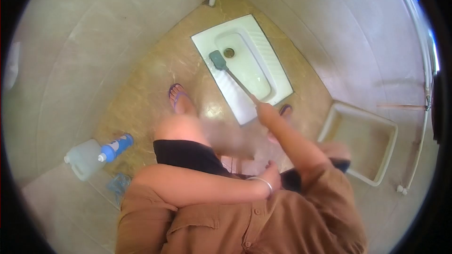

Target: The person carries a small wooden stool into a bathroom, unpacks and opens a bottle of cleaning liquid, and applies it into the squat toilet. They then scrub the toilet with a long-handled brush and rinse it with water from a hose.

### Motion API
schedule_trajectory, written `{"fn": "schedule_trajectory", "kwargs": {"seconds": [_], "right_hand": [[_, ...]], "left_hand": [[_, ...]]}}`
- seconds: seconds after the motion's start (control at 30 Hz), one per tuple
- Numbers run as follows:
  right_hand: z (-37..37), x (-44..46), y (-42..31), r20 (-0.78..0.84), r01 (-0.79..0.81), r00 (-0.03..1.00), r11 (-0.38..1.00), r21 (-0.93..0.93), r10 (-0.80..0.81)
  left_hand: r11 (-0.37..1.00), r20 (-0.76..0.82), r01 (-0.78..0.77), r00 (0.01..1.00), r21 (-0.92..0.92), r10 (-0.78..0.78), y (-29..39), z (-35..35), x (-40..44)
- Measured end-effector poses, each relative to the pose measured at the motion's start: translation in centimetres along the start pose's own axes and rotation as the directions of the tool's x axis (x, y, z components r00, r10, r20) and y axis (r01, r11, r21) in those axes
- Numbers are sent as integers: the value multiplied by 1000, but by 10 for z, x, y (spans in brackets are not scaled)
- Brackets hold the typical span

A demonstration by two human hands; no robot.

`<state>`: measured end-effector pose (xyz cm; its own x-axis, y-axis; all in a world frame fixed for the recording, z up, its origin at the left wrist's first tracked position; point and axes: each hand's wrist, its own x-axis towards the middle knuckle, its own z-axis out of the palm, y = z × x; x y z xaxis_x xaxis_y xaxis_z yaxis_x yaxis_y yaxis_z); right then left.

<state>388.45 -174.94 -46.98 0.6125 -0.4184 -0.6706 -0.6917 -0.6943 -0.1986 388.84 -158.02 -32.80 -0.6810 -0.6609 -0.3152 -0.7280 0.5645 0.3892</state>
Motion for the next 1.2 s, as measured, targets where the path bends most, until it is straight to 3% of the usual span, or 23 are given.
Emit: {"fn": "schedule_trajectory", "kwargs": {"seconds": [0.07,0.1,0.2,0.27,0.3,0.43,0.5,0.6,0.67,0.73,0.83,0.97,1.03,1.07,1.17,1.2], "right_hand": [[-24,-19,-11,38,-5,999,999,-35,6],[-26,-36,4,53,59,997,978,-200,-50],[-25,-30,18,80,110,993,910,-400,-85],[-13,-22,20,110,96,992,904,-417,-55],[-18,-1,9,81,84,995,939,-335,-60],[-13,81,-4,-5,101,995,991,-87,-102],[-8,81,-8,-6,107,994,994,-26,-107],[-30,20,-2,60,147,989,957,-252,-136],[-34,19,7,68,131,991,961,-242,-118],[-31,58,19,3,84,996,995,-47,-84],[-22,77,5,6,142,990,989,-50,-141],[-27,57,15,112,164,984,957,-239,-141],[-43,75,12,-6,130,991,974,-186,-134],[-53,88,1,-3,42,999,989,-139,-43],[-34,111,-5,-61,132,988,978,-159,-143],[-37,106,-10,9,171,985,958,-230,-174]], "left_hand": [[994,-153,93,983,-63,-101,-13,-23,-30],[986,-233,138,960,-93,-156,-21,-35,-45],[898,-429,437,800,-62,-419,-30,-49,-71],[954,-410,292,863,-74,-296,-25,-54,-63],[973,-398,220,889,-65,-228,-25,-57,-60],[936,-363,346,883,73,-298,-47,-76,-69],[921,-437,386,820,-53,-370,-53,-83,-84],[929,-500,362,791,-81,-352,-53,-77,-92],[932,-459,355,817,-80,-350,-42,-77,-85],[932,-478,356,807,-73,-346,-39,-77,-79],[927,-478,368,804,-68,-354,-38,-75,-70],[932,-524,354,781,-76,-339,-33,-74,-75],[937,-536,346,782,-54,-320,-27,-73,-76],[935,-528,352,787,-37,-317,-26,-71,-71],[925,-511,377,789,-34,-341,-31,-73,-73],[924,-502,380,790,-45,-350,-33,-74,-77]]}}
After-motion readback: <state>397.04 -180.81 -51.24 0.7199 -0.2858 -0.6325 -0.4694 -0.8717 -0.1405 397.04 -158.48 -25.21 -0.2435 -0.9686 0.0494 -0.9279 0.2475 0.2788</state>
